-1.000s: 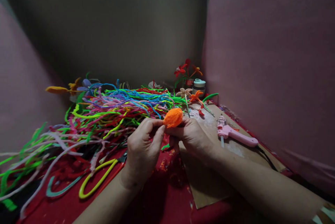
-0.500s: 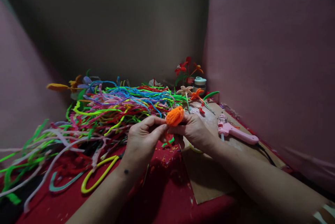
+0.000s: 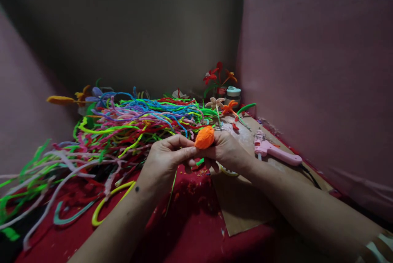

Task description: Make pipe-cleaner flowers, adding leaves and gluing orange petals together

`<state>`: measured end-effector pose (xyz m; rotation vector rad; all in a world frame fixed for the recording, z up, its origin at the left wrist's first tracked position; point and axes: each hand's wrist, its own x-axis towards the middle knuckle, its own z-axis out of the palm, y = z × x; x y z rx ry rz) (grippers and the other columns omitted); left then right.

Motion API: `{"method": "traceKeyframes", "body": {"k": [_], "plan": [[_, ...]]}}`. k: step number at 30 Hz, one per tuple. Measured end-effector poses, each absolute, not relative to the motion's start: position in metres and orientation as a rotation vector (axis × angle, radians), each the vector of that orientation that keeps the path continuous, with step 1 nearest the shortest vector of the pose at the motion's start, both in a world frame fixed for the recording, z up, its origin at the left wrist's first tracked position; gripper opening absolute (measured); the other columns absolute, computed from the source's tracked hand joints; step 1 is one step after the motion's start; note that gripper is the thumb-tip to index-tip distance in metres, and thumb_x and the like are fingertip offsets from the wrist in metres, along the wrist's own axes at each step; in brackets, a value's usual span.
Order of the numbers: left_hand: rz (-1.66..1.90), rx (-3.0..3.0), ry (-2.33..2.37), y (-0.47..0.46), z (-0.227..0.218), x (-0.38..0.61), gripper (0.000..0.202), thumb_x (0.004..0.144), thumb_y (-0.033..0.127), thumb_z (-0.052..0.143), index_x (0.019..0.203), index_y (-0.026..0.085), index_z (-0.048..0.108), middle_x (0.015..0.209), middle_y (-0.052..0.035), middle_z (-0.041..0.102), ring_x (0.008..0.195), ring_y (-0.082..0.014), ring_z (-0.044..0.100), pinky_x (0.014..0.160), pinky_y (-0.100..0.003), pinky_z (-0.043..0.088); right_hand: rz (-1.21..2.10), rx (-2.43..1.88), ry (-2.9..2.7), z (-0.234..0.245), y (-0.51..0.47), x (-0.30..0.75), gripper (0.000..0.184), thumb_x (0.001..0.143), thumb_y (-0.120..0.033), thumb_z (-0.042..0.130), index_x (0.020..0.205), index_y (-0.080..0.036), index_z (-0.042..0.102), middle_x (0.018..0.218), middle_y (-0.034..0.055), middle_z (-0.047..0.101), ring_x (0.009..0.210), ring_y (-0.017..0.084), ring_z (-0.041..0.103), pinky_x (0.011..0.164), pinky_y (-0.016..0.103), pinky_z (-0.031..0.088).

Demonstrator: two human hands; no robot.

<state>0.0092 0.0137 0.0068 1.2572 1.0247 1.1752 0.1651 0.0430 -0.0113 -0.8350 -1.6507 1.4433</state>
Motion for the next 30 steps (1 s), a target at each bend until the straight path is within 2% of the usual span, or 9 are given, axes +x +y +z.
{"method": "traceKeyframes", "body": {"k": [4, 9, 14, 18, 24, 27, 30], "plan": [[1.215, 1.248, 1.084, 0.014, 0.006, 0.011, 0.014, 0.067, 0.022, 0.072, 0.071, 0.011, 0.064, 0.051, 0.0002, 0.061, 0.046, -0.0087, 0.054, 0.046, -0.019, 0.043, 1.382, -0.835, -1.741, -0.011, 0.041, 0.165, 0.035, 0.077, -0.045, 0.063, 0.073, -0.011, 0.067, 0.050, -0.0027, 0.052, 0.039, 0.005, 0.043, 0.035, 0.017, 0.035], [1.302, 1.261, 1.121, 0.014, 0.008, 0.014, 0.013, 0.068, 0.020, 0.070, 0.068, 0.012, 0.060, 0.051, 0.0012, 0.061, 0.045, -0.0088, 0.054, 0.044, -0.018, 0.041, 1.108, -0.769, -1.914, -0.006, 0.039, 0.164, 0.027, 0.088, -0.029, 0.050, 0.073, -0.012, 0.064, 0.061, -0.0006, 0.055, 0.051, 0.006, 0.044, 0.047, 0.019, 0.038], [1.269, 1.323, 1.173, 0.012, 0.010, 0.013, 0.012, 0.069, 0.022, 0.069, 0.068, 0.012, 0.063, 0.052, -0.0007, 0.063, 0.046, -0.0088, 0.053, 0.045, -0.019, 0.040, 0.917, -0.660, -1.972, 0.000, 0.036, 0.163, 0.025, 0.088, -0.019, 0.049, 0.066, -0.013, 0.059, 0.073, 0.0017, 0.058, 0.065, 0.008, 0.048, 0.060, 0.020, 0.040], [1.247, 1.334, 1.231, 0.012, 0.010, 0.014, 0.012, 0.068, 0.023, 0.069, 0.069, 0.011, 0.065, 0.052, -0.0013, 0.063, 0.047, -0.0091, 0.052, 0.046, -0.019, 0.039, 0.823, -0.644, -2.019, -0.002, 0.037, 0.164, 0.024, 0.086, -0.010, 0.045, 0.066, -0.013, 0.058, 0.072, 0.0001, 0.056, 0.061, 0.007, 0.044, 0.057, 0.019, 0.036], [1.160, 1.321, 1.259, 0.017, 0.013, 0.007, 0.013, 0.061, 0.020, 0.073, 0.068, 0.011, 0.068, 0.052, 0.0002, 0.061, 0.046, -0.0066, 0.048, 0.047, -0.018, 0.037, 0.684, -0.798, -2.063, -0.009, 0.038, 0.165, 0.022, 0.089, -0.017, 0.045, 0.070, -0.013, 0.056, 0.058, -0.0037, 0.045, 0.051, 0.006, 0.036, 0.051, 0.021, 0.031], [1.019, 1.321, 1.218, 0.023, 0.018, -0.006, 0.015, 0.061, 0.020, 0.073, 0.071, 0.011, 0.067, 0.055, -0.0004, 0.061, 0.046, -0.0077, 0.050, 0.047, -0.019, 0.038, 0.456, -0.866, -2.144, -0.011, 0.040, 0.167, 0.019, 0.088, -0.018, 0.045, 0.075, -0.012, 0.057, 0.063, -0.0006, 0.051, 0.055, 0.007, 0.039, 0.054, 0.022, 0.031], [1.254, 1.254, 1.262, 0.025, 0.025, -0.017, 0.017, 0.064, 0.025, 0.072, 0.075, 0.015, 0.064, 0.054, 0.0028, 0.057, 0.045, -0.0078, 0.049, 0.044, -0.019, 0.036, 0.213, -0.966, -2.213, -0.012, 0.042, 0.168, 0.019, 0.088, -0.015, 0.043, 0.077, -0.010, 0.058, 0.070, 0.0048, 0.056, 0.060, 0.010, 0.042, 0.057, 0.025, 0.033]]}}
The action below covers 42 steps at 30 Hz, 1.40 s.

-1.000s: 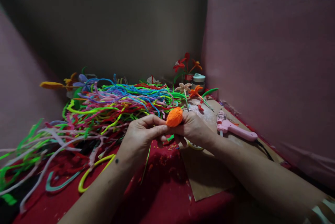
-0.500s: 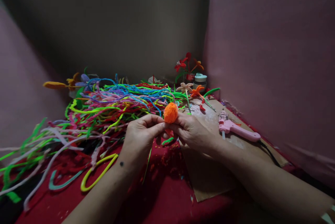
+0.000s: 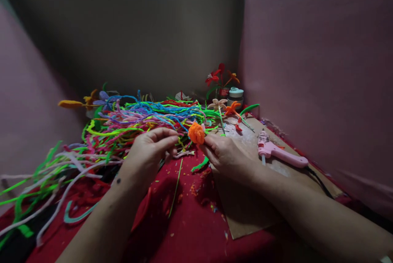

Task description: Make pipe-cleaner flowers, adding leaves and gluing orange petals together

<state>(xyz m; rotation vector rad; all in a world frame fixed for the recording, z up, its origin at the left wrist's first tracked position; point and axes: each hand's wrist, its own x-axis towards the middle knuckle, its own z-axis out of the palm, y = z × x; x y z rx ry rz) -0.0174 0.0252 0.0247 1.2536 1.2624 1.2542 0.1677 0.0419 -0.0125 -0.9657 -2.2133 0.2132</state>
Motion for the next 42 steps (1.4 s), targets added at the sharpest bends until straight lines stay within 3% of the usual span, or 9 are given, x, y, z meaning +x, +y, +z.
{"method": "traceKeyframes", "body": {"k": [3, 5, 10, 18, 23, 28, 31, 34, 42], "plan": [[1.476, 1.493, 1.297, 0.019, 0.030, -0.017, 0.018, 0.070, 0.030, 0.069, 0.084, 0.018, 0.063, 0.068, 0.0017, 0.060, 0.056, -0.0095, 0.053, 0.052, -0.020, 0.042, -0.001, -1.093, -2.307, -0.009, 0.039, 0.168, 0.021, 0.087, -0.012, 0.042, 0.079, -0.008, 0.060, 0.073, 0.0083, 0.058, 0.058, 0.011, 0.042, 0.054, 0.027, 0.030], [1.491, 1.833, 1.339, 0.014, 0.030, -0.010, 0.022, 0.072, 0.029, 0.068, 0.092, 0.020, 0.065, 0.088, -0.0021, 0.063, 0.075, -0.0139, 0.059, 0.068, -0.024, 0.048, -0.118, -1.167, -2.388, -0.005, 0.034, 0.168, 0.020, 0.085, -0.009, 0.041, 0.082, -0.009, 0.061, 0.074, 0.0094, 0.060, 0.055, 0.011, 0.040, 0.050, 0.027, 0.026], [1.456, 2.556, 1.409, 0.011, 0.017, 0.005, 0.023, 0.075, 0.021, 0.065, 0.098, 0.019, 0.066, 0.106, -0.0087, 0.059, 0.102, -0.0227, 0.053, 0.092, -0.039, 0.043, -0.246, -1.233, -2.517, 0.004, 0.023, 0.165, 0.025, 0.081, 0.000, 0.038, 0.088, -0.008, 0.061, 0.080, 0.0129, 0.062, 0.057, 0.013, 0.046, 0.047, 0.028, 0.021], [1.572, 2.439, 1.173, -0.006, 0.028, 0.007, 0.012, 0.076, 0.017, 0.064, 0.079, 0.025, 0.072, 0.091, -0.0043, 0.067, 0.090, -0.0206, 0.058, 0.081, -0.034, 0.047, -0.075, -1.341, -2.475, 0.001, 0.027, 0.165, 0.019, 0.085, -0.006, 0.041, 0.087, -0.010, 0.059, 0.079, 0.0103, 0.061, 0.055, 0.012, 0.045, 0.048, 0.027, 0.021], [0.815, 2.153, 0.853, -0.021, 0.048, 0.004, 0.019, 0.079, 0.021, 0.059, 0.071, 0.024, 0.075, 0.068, -0.0041, 0.067, 0.063, -0.0174, 0.062, 0.062, -0.027, 0.049, 0.523, -1.119, -2.086, -0.009, 0.046, 0.169, 0.018, 0.082, -0.012, 0.044, 0.066, -0.015, 0.050, 0.060, -0.0003, 0.051, 0.053, 0.009, 0.040, 0.052, 0.023, 0.028], [0.311, 2.074, 0.751, -0.015, 0.041, 0.007, 0.021, 0.069, 0.016, 0.067, 0.087, 0.023, 0.074, 0.076, -0.0036, 0.069, 0.062, -0.0148, 0.060, 0.054, -0.021, 0.045, 1.319, -0.853, -1.748, -0.012, 0.052, 0.172, 0.016, 0.084, -0.024, 0.044, 0.071, -0.016, 0.050, 0.047, -0.0060, 0.046, 0.038, 0.006, 0.037, 0.041, 0.020, 0.028], [0.557, 1.930, 1.086, -0.003, 0.033, 0.005, 0.016, 0.076, 0.024, 0.060, 0.064, 0.018, 0.068, 0.052, 0.0012, 0.057, 0.045, -0.0093, 0.048, 0.044, -0.019, 0.037, 1.539, -0.676, -1.628, -0.016, 0.052, 0.172, 0.017, 0.084, -0.028, 0.050, 0.073, -0.015, 0.052, 0.047, -0.0058, 0.049, 0.036, 0.005, 0.037, 0.038, 0.019, 0.027], [0.845, 1.607, 1.290, 0.009, 0.028, 0.000, 0.023, 0.074, 0.035, 0.063, 0.061, 0.016, 0.061, 0.042, 0.0046, 0.046, 0.035, -0.0060, 0.036, 0.035, -0.017, 0.026, 1.609, -0.602, -1.581, -0.018, 0.051, 0.172, 0.019, 0.083, -0.031, 0.054, 0.073, -0.015, 0.054, 0.048, -0.0051, 0.051, 0.035, 0.004, 0.037, 0.036, 0.018, 0.025], [1.114, 1.263, 1.128, 0.016, 0.016, 0.000, 0.021, 0.067, 0.031, 0.072, 0.074, 0.013, 0.064, 0.053, 0.0034, 0.052, 0.039, -0.0041, 0.039, 0.038, -0.017, 0.028, 1.528, -0.709, -1.653, -0.010, 0.039, 0.166, 0.023, 0.080, -0.035, 0.059, 0.081, -0.012, 0.061, 0.044, -0.0070, 0.047, 0.035, 0.004, 0.038, 0.034, 0.017, 0.027]]}}
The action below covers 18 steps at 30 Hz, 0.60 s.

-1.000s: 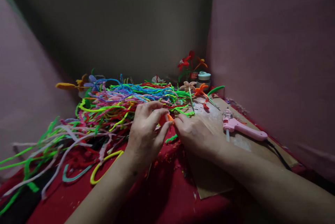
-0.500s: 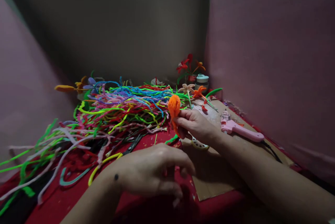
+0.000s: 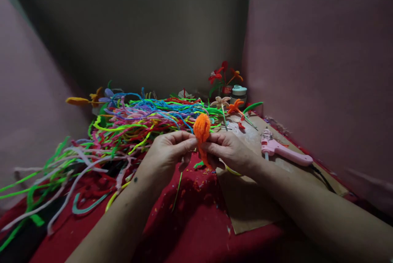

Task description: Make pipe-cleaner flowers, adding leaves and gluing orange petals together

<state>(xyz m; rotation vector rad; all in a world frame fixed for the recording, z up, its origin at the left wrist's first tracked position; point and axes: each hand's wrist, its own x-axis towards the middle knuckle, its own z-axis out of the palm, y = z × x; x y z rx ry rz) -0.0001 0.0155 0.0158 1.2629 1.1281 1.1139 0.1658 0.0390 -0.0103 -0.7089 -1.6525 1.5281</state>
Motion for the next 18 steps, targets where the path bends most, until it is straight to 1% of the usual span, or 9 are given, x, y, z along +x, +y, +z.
{"method": "traceKeyframes", "body": {"k": [3, 6, 9, 12, 15, 18], "plan": [[1.152, 1.243, 1.149, 0.014, 0.012, 0.005, 0.019, 0.065, 0.028, 0.072, 0.072, 0.013, 0.064, 0.050, 0.0037, 0.052, 0.040, -0.0045, 0.039, 0.040, -0.018, 0.029, 1.488, -0.808, -1.641, -0.010, 0.036, 0.162, 0.028, 0.077, -0.039, 0.063, 0.085, -0.012, 0.065, 0.043, -0.0078, 0.046, 0.034, 0.004, 0.038, 0.033, 0.016, 0.028], [1.187, 1.262, 1.181, 0.013, 0.010, 0.008, 0.017, 0.064, 0.027, 0.072, 0.069, 0.012, 0.066, 0.048, 0.0037, 0.052, 0.041, -0.0047, 0.040, 0.042, -0.018, 0.029, 1.472, -0.880, -1.631, -0.010, 0.036, 0.161, 0.032, 0.075, -0.042, 0.064, 0.085, -0.012, 0.067, 0.042, -0.0070, 0.048, 0.032, 0.004, 0.040, 0.032, 0.017, 0.029], [1.202, 1.268, 1.180, 0.013, 0.009, 0.009, 0.016, 0.063, 0.026, 0.073, 0.067, 0.012, 0.066, 0.048, 0.0035, 0.053, 0.041, -0.0049, 0.041, 0.043, -0.018, 0.031, 1.476, -0.907, -1.623, -0.012, 0.038, 0.162, 0.033, 0.073, -0.044, 0.067, 0.082, -0.012, 0.068, 0.045, -0.0056, 0.050, 0.035, 0.005, 0.043, 0.034, 0.017, 0.033], [1.193, 1.280, 1.171, 0.014, 0.008, 0.008, 0.014, 0.064, 0.024, 0.072, 0.067, 0.012, 0.066, 0.048, 0.0035, 0.053, 0.041, -0.0046, 0.042, 0.043, -0.017, 0.031, 1.474, -0.906, -1.649, -0.014, 0.040, 0.163, 0.033, 0.071, -0.045, 0.068, 0.077, -0.013, 0.068, 0.048, -0.0047, 0.051, 0.037, 0.004, 0.042, 0.035, 0.018, 0.033], [1.182, 1.310, 1.190, 0.013, 0.008, 0.009, 0.012, 0.067, 0.024, 0.070, 0.067, 0.012, 0.065, 0.047, 0.0034, 0.053, 0.039, -0.0050, 0.042, 0.041, -0.018, 0.032, 1.391, -0.840, -1.720, -0.015, 0.042, 0.164, 0.032, 0.072, -0.046, 0.067, 0.073, -0.014, 0.068, 0.049, -0.0052, 0.049, 0.041, 0.004, 0.038, 0.038, 0.018, 0.030], [1.184, 1.355, 1.246, 0.010, 0.011, 0.013, 0.012, 0.068, 0.024, 0.067, 0.068, 0.012, 0.065, 0.047, 0.0030, 0.054, 0.039, -0.0066, 0.044, 0.041, -0.019, 0.034, 1.268, -0.807, -1.818, -0.015, 0.042, 0.165, 0.029, 0.077, -0.042, 0.062, 0.070, -0.014, 0.067, 0.053, -0.0045, 0.049, 0.045, 0.004, 0.036, 0.042, 0.019, 0.030]]}}
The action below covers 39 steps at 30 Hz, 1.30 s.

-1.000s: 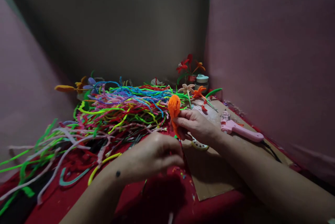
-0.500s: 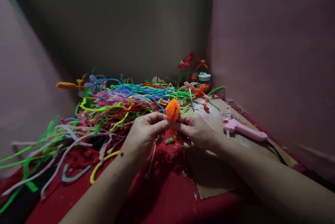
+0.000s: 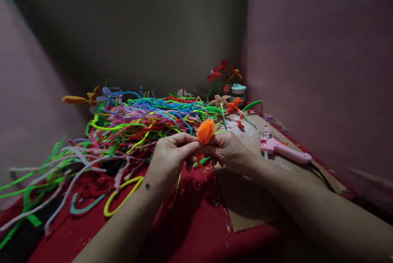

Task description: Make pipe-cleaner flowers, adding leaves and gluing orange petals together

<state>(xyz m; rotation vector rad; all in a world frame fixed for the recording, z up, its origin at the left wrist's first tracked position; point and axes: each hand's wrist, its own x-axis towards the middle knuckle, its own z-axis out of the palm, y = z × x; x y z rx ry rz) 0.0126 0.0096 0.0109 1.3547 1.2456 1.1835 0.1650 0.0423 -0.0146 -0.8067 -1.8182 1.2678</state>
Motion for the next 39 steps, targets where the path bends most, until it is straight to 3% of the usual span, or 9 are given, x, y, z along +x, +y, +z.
{"method": "traceKeyframes", "body": {"k": [4, 7, 9, 12, 15, 20, 25, 29, 39], "plan": [[1.158, 1.475, 1.380, 0.007, 0.012, 0.018, 0.013, 0.071, 0.026, 0.063, 0.068, 0.013, 0.065, 0.046, 0.0025, 0.055, 0.038, -0.0085, 0.046, 0.040, -0.021, 0.035, 0.997, -0.830, -1.995, -0.011, 0.039, 0.167, 0.023, 0.082, -0.019, 0.054, 0.060, -0.013, 0.059, 0.053, -0.0041, 0.046, 0.049, 0.005, 0.036, 0.048, 0.020, 0.030], [1.179, 1.637, 1.452, 0.007, 0.007, 0.019, 0.013, 0.072, 0.026, 0.061, 0.069, 0.014, 0.066, 0.049, 0.0023, 0.056, 0.040, -0.0091, 0.047, 0.041, -0.021, 0.036, 0.851, -0.857, -2.067, -0.009, 0.036, 0.167, 0.024, 0.073, 0.001, 0.049, 0.055, -0.014, 0.049, 0.052, -0.0053, 0.041, 0.048, 0.005, 0.035, 0.048, 0.019, 0.029], [1.225, 1.805, 1.496, 0.007, 0.002, 0.018, 0.011, 0.073, 0.023, 0.060, 0.069, 0.015, 0.066, 0.054, 0.0014, 0.059, 0.045, -0.0095, 0.050, 0.045, -0.021, 0.038, 0.922, -0.883, -2.067, -0.009, 0.034, 0.167, 0.025, 0.070, 0.006, 0.043, 0.056, -0.014, 0.047, 0.051, -0.0052, 0.043, 0.046, 0.004, 0.037, 0.046, 0.018, 0.029], [1.343, 2.104, 1.496, 0.008, -0.004, 0.016, 0.012, 0.075, 0.018, 0.056, 0.067, 0.016, 0.065, 0.063, -0.0004, 0.063, 0.055, -0.0102, 0.055, 0.053, -0.021, 0.041, 1.050, -0.916, -2.035, -0.010, 0.033, 0.166, 0.025, 0.073, 0.004, 0.038, 0.060, -0.014, 0.048, 0.051, -0.0038, 0.047, 0.045, 0.005, 0.042, 0.043, 0.017, 0.030], [1.453, 2.302, 1.437, 0.009, -0.007, 0.015, 0.013, 0.077, 0.014, 0.054, 0.068, 0.016, 0.063, 0.068, -0.0013, 0.064, 0.060, -0.0102, 0.056, 0.059, -0.020, 0.043, 0.953, -0.909, -2.032, -0.010, 0.033, 0.164, 0.023, 0.073, 0.003, 0.040, 0.059, -0.014, 0.047, 0.052, -0.0043, 0.045, 0.047, 0.005, 0.039, 0.046, 0.018, 0.030], [1.448, 2.253, 1.461, 0.009, -0.005, 0.015, 0.011, 0.077, 0.016, 0.055, 0.070, 0.015, 0.064, 0.066, -0.0013, 0.064, 0.057, -0.0097, 0.055, 0.057, -0.020, 0.043, 0.816, -0.854, -1.974, -0.008, 0.032, 0.163, 0.020, 0.072, 0.001, 0.045, 0.059, -0.013, 0.052, 0.054, -0.0047, 0.043, 0.050, 0.005, 0.036, 0.049, 0.019, 0.031], [1.355, 1.920, 1.482, 0.007, 0.005, 0.016, 0.013, 0.075, 0.024, 0.057, 0.074, 0.014, 0.066, 0.060, 0.0010, 0.060, 0.050, -0.0081, 0.048, 0.047, -0.019, 0.038, 1.208, -0.685, -1.623, -0.011, 0.033, 0.163, 0.014, 0.078, -0.018, 0.056, 0.080, -0.013, 0.069, 0.061, -0.0004, 0.058, 0.052, 0.008, 0.050, 0.051, 0.023, 0.043], [1.275, 1.744, 1.457, 0.004, 0.014, 0.017, 0.012, 0.074, 0.023, 0.058, 0.074, 0.013, 0.066, 0.048, 0.0052, 0.052, 0.039, -0.0055, 0.039, 0.040, -0.018, 0.032, 1.468, -0.534, -1.431, -0.017, 0.038, 0.164, 0.022, 0.076, -0.033, 0.066, 0.086, -0.014, 0.073, 0.060, 0.0014, 0.063, 0.051, 0.010, 0.056, 0.052, 0.025, 0.047], [1.274, 1.740, 1.373, 0.000, 0.013, 0.017, 0.015, 0.077, 0.022, 0.057, 0.075, 0.013, 0.068, 0.057, 0.0001, 0.061, 0.047, -0.0107, 0.054, 0.047, -0.021, 0.045, 1.639, -0.519, -1.282, -0.021, 0.043, 0.162, 0.025, 0.065, -0.035, 0.077, 0.080, -0.015, 0.075, 0.059, 0.0026, 0.066, 0.052, 0.011, 0.060, 0.052, 0.024, 0.049]]}}
